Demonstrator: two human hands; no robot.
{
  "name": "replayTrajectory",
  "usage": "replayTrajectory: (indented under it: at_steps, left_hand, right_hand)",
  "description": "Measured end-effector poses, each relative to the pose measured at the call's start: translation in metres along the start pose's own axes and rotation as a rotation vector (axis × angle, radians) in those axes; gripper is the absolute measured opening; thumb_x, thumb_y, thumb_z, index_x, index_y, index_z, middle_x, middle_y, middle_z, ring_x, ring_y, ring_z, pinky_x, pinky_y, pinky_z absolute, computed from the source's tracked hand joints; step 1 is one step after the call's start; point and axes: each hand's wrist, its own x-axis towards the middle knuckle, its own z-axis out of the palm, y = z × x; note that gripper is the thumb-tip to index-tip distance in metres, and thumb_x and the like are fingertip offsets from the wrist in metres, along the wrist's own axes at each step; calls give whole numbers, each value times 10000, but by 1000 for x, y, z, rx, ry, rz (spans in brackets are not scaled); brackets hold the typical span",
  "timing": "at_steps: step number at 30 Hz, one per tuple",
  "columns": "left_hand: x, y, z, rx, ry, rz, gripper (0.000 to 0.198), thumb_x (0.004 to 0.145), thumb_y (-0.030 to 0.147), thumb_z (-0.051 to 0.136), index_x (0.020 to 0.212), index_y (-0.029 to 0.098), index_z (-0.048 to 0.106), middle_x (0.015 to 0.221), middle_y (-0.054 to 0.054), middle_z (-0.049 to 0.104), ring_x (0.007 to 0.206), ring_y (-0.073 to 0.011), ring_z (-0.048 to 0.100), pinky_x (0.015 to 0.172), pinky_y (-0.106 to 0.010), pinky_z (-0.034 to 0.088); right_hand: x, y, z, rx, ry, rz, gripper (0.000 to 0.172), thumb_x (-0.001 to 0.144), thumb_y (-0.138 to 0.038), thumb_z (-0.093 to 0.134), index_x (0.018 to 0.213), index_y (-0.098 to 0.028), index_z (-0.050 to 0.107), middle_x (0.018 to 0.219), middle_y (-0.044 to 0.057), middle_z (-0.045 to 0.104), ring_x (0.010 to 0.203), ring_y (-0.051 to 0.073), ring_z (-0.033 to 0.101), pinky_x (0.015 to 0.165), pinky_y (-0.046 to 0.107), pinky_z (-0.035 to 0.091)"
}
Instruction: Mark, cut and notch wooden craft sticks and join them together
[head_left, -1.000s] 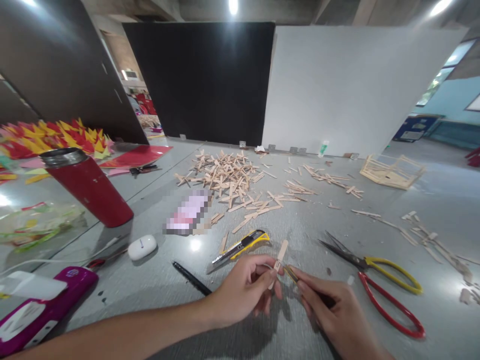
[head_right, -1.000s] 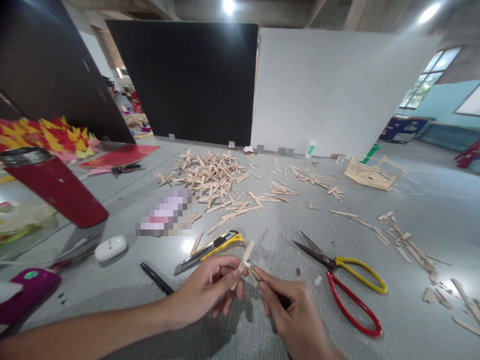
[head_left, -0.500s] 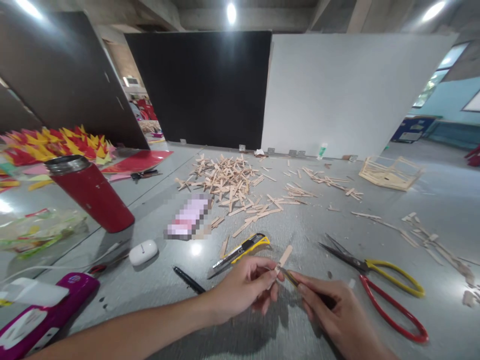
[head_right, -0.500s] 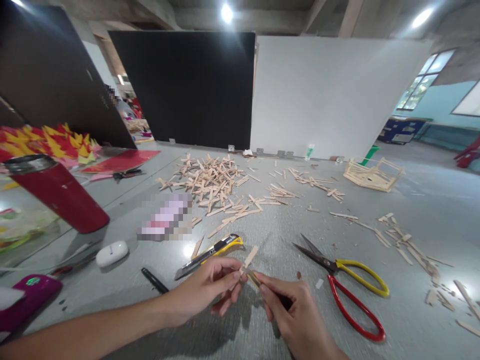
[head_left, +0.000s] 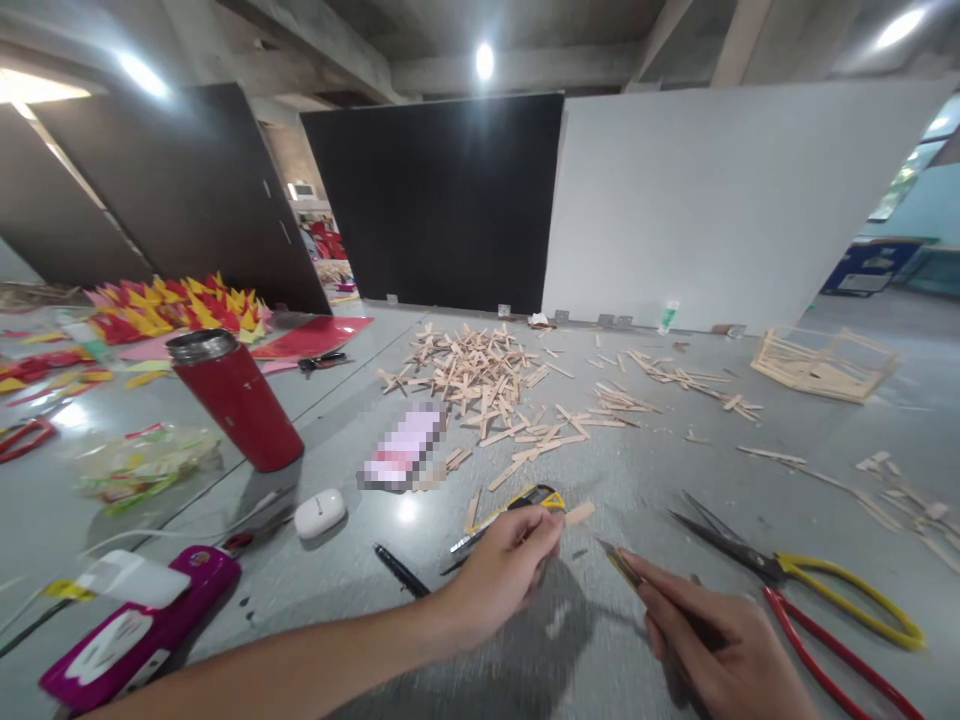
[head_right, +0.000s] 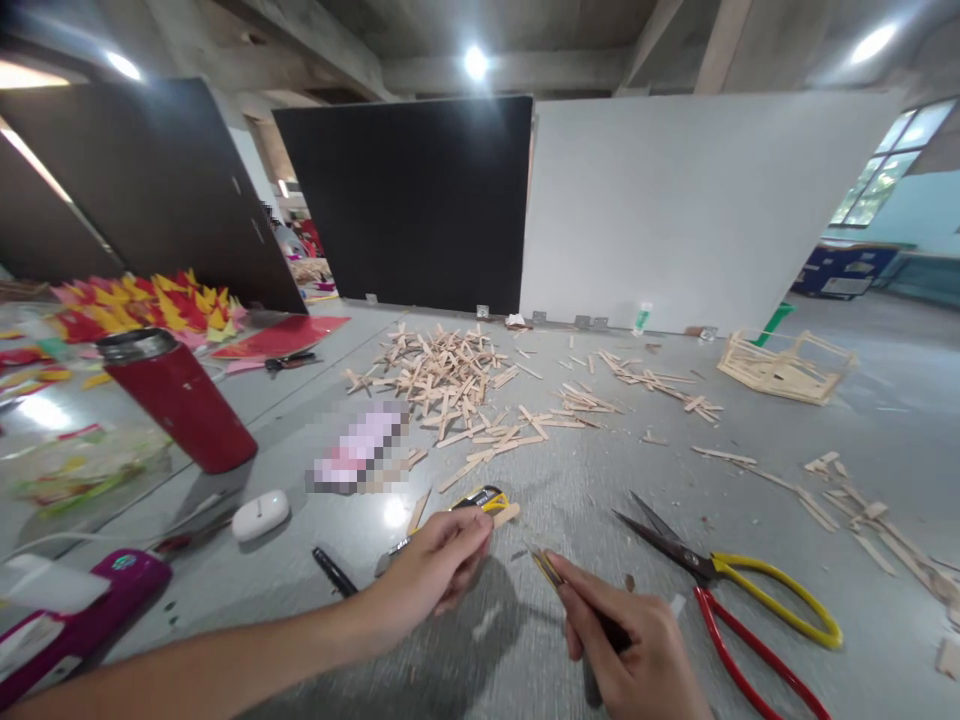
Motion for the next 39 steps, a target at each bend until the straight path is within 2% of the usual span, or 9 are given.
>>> replayTrajectory:
  at_steps: [6,11,17,20,25,32,37,39]
  left_hand:
    - [3,-6,-2,37,28,58,577,878,818,573,806,255,470,514,129,303,397,-88,249,396,-222,252]
    - [4,-12,-3,61,36,88,532,936,772,528,914,241,516,520,132,300,387,-100,297,390,-225,277]
    - [2,-11,-3,90,49,132,498,977,689,542,1153,223,533,626,117,382,416,-93,352,410,-222,328]
    - [1,-10,-3,103,46,143,454,992,673,533,1123,239,512,675,107,404,421,-85,379,410,-217,327]
    - [0,-11,-3,132,52,143,422,1016,653,506,1074,234,492,732,88,445,429,-77,399,412,-215,324]
    - [-1,-14,-5,170,31,173,391,1043,625,495,991,239,474,738,83,445,459,-82,434,446,-217,363]
    - [-1,-14,-6,194,43,192,391,1051,605,493,1124,225,548,708,83,443,471,-101,461,466,-222,384]
    - [-1,-15,-6,199,54,197,391,1056,602,487,1099,220,558,694,82,442,484,-108,478,477,-224,383]
  right_hand:
    - [-4,13,0,-80,-48,-54,361,1052,-380,572,1342,-310,777,594,-37,701,461,130,631,466,173,542]
    - [-3,13,1,-99,-51,-64,373,1050,-367,559,1342,-296,780,620,-15,733,484,158,666,476,204,567]
    - [-3,9,3,-96,-40,-63,375,1053,-358,543,1321,-290,796,561,-15,689,439,153,626,474,201,561]
    - [-6,11,4,-117,-42,-62,375,1054,-355,543,1329,-287,788,553,-33,669,433,142,606,431,188,517]
    - [-5,12,3,-127,-75,-59,376,1065,-362,538,1341,-278,779,598,-38,705,481,133,635,507,188,540]
    - [-5,10,4,-113,-73,-12,380,1065,-371,531,1326,-268,787,621,-28,716,511,139,653,506,187,542]
    - [-7,5,3,-107,-71,-52,372,1067,-348,533,1344,-291,774,565,-47,666,472,134,619,494,188,521]
    - [-7,3,3,-98,-74,-79,365,1060,-322,539,1339,-314,773,566,-55,670,476,130,627,506,186,520]
